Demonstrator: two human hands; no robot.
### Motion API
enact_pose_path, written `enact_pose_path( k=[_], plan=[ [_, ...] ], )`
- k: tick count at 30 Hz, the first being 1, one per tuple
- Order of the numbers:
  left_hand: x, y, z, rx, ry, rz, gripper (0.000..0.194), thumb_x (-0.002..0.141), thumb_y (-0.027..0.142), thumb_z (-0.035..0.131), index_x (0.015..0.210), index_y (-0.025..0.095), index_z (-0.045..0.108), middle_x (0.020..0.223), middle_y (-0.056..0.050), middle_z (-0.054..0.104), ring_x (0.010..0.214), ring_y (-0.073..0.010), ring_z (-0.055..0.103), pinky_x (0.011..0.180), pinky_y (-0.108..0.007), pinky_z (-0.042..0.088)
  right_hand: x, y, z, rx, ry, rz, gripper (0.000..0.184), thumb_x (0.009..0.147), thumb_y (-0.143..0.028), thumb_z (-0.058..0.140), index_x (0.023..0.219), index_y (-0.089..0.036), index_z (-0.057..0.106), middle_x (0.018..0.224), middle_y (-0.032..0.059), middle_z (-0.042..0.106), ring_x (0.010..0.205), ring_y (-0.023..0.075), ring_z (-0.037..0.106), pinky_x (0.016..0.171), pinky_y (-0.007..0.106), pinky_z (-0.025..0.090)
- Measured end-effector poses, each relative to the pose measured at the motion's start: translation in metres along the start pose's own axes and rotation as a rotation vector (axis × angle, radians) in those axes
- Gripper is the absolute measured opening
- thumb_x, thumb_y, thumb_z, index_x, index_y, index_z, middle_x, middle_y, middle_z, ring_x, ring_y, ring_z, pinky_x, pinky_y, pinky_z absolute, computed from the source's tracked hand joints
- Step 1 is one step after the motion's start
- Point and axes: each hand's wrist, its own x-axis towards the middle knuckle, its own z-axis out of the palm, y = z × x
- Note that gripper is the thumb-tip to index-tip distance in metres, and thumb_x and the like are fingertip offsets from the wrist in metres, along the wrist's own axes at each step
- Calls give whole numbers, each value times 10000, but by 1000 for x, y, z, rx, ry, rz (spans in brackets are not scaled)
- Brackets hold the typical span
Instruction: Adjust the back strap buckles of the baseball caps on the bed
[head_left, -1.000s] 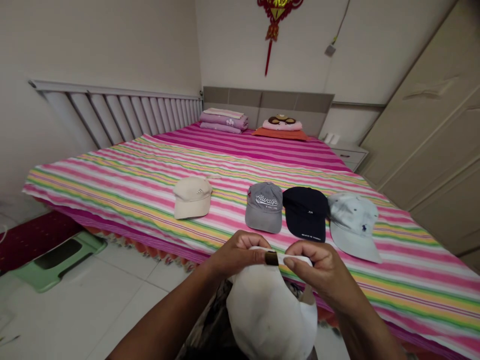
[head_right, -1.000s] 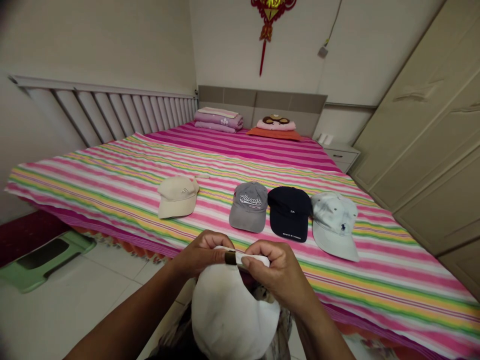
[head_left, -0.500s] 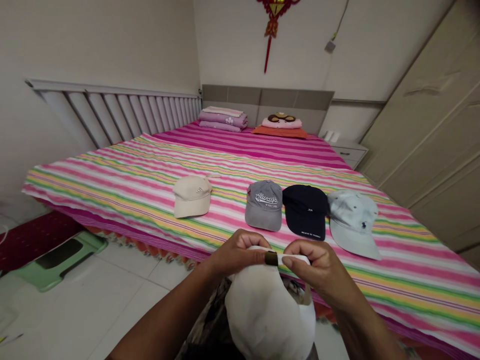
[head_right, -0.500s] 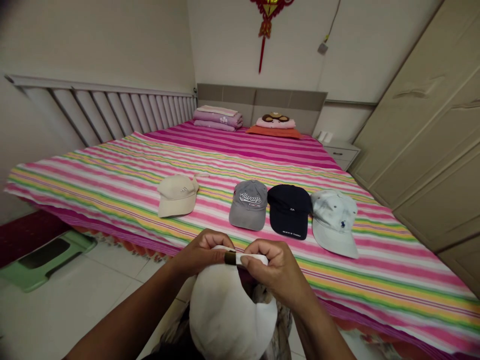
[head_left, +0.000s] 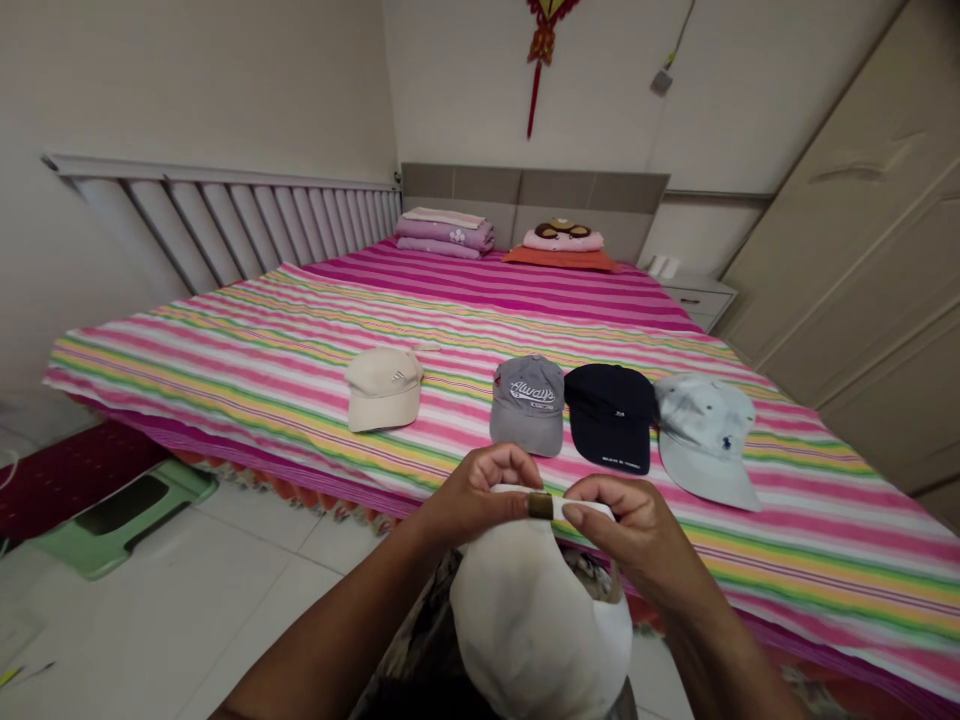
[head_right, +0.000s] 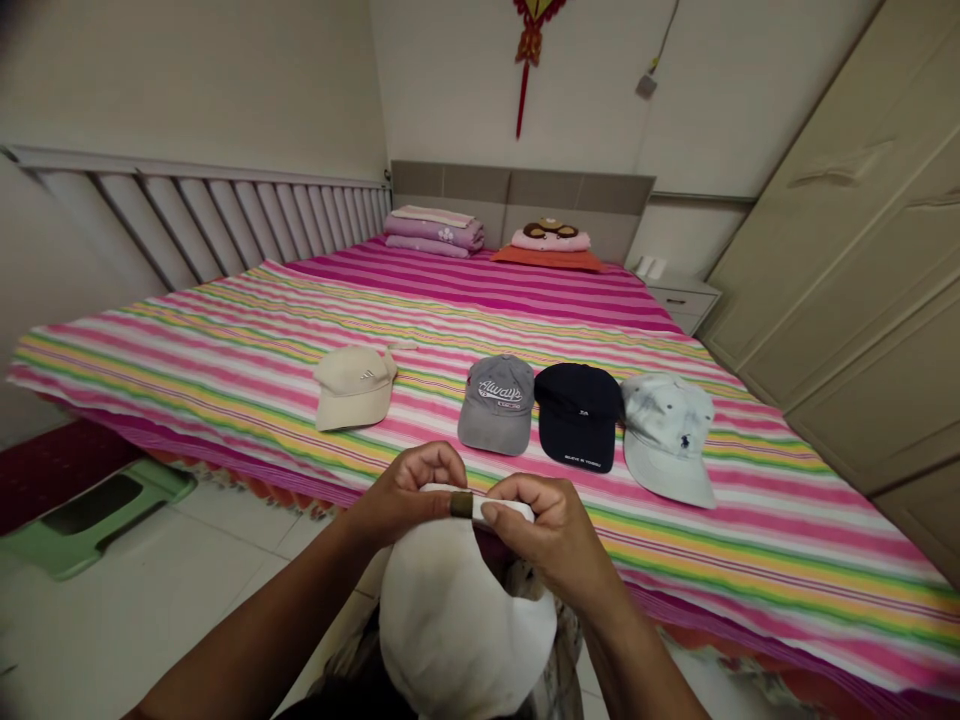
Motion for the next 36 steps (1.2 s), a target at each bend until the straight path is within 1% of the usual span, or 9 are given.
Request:
enact_pose_path(
  k=[5,8,10,13,16,19,24,29,36],
  plan=[
    [0,-2,-3,101,49,59,203,634,257,703,701,110,582,626,-3,585,539,-59,502,530,-177,386,1,6,4,119,42,52,248,639,-372,664,594,-138,594,526,-6,492,484,89,377,453,226,304],
    [-1,-3,-7,130,-11,94,233,623,267,703,762,114,596,700,-33,617,605,-95,538,573,-205,408,1,11,8,243,61,85,254,619,-368,680,579,-140,577,472,-33,428,438,65,307,409,205,234],
    [-2,-4,-9,149,-48,114,302,571,248,736,802,118,593,742,-44,623,633,-112,546,582,-216,415,1,14,12,326,62,108,253,606,-358,690,568,-137,571,438,-49,388,414,52,249,393,199,169],
    [-1,-6,-9,193,28,131,363,503,226,775,794,121,585,700,-22,597,583,-93,512,534,-199,397,3,21,18,484,37,169,254,596,-352,697,574,-138,561,409,-63,359,397,43,215,398,201,120],
    [0,-10,-8,221,115,192,340,515,239,772,780,124,594,677,-11,582,573,-85,500,527,-195,393,4,27,24,618,23,200,261,596,-348,701,566,-147,537,393,-84,311,385,37,190,404,205,109],
    [1,-13,-9,265,108,314,298,536,240,764,773,128,622,701,-27,599,624,-109,528,570,-219,416,4,28,27,639,40,192,268,594,-343,706,560,-147,526,394,-87,309,385,35,185,405,206,108],
    [1,-14,-11,369,95,478,238,577,224,745,778,137,651,733,-51,614,683,-139,558,627,-258,439,3,19,27,542,65,160,276,589,-358,708,577,-138,542,410,-75,354,390,37,209,398,193,135],
    [-1,-10,-9,447,87,488,218,592,205,737,783,148,648,747,-51,616,698,-143,565,650,-269,445,0,14,26,490,26,127,268,640,-368,685,624,-141,542,451,-66,385,408,45,261,409,193,193],
    [-2,-13,-9,349,95,381,242,583,259,740,763,139,632,738,-40,600,686,-136,543,636,-253,420,-2,19,27,591,-65,68,233,763,-372,563,693,-178,453,445,-101,289,405,49,174,412,203,120]
  ],
)
